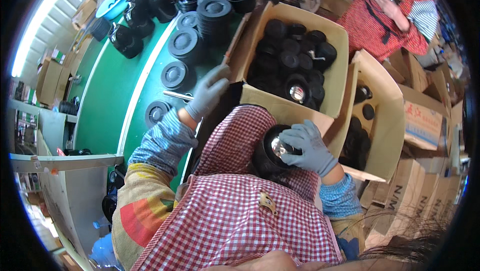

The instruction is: The person picks up black plastic containers from a cardboard box, places a small circular insert inside each one, and uses a metal tool to press the insert into place. The person then places the finished containers onto a green conveyor belt.

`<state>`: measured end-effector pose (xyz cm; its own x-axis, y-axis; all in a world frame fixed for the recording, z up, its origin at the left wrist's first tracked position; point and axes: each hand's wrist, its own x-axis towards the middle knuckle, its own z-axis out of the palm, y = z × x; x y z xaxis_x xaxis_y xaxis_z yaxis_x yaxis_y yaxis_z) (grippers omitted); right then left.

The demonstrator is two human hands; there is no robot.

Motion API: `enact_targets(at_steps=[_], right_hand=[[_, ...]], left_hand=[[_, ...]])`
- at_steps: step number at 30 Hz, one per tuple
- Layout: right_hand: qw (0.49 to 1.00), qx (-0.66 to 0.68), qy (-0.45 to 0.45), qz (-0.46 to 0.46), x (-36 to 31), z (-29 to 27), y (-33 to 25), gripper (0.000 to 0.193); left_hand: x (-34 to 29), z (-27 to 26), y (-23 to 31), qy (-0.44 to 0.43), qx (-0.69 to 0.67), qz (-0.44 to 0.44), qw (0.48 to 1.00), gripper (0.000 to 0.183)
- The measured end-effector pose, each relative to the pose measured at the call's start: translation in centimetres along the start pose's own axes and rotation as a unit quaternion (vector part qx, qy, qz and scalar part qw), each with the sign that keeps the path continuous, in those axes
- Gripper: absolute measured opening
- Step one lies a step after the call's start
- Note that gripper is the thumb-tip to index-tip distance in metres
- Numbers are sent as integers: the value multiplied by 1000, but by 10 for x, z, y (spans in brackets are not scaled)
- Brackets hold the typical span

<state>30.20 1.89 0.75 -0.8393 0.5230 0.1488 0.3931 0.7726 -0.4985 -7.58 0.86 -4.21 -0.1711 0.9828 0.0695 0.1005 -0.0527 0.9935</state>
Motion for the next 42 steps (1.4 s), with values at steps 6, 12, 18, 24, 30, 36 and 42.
enact_targets(at_steps=[6, 12, 18, 24, 30, 36, 42], right_hand=[[999, -2, -13, -30, 13, 3, -8, 40], [998, 32, -48, 18, 13, 13, 9, 50], [998, 24, -29, 53, 8, 16, 9, 44], [999, 19, 51, 6, 17, -9, 9, 43], [832, 496, 235, 84, 33, -28, -1, 69], [813, 554, 144, 111, -3, -23, -7, 61], [804, 545, 233, 53, -15, 11, 8, 38]], left_hand=[[61, -103, 11, 173, 542, 92, 817, 70], [77, -170, -50, 87, 581, 153, 795, 68], [89, -183, -41, 97, 572, 174, 796, 56], [52, -153, 31, 115, 314, 191, 923, 45], [-19, 20, 137, -317, 52, 105, 941, 46], [-31, 97, 95, -382, -135, 75, 911, 66], [-25, 130, 44, -339, -102, 100, 930, 61]])
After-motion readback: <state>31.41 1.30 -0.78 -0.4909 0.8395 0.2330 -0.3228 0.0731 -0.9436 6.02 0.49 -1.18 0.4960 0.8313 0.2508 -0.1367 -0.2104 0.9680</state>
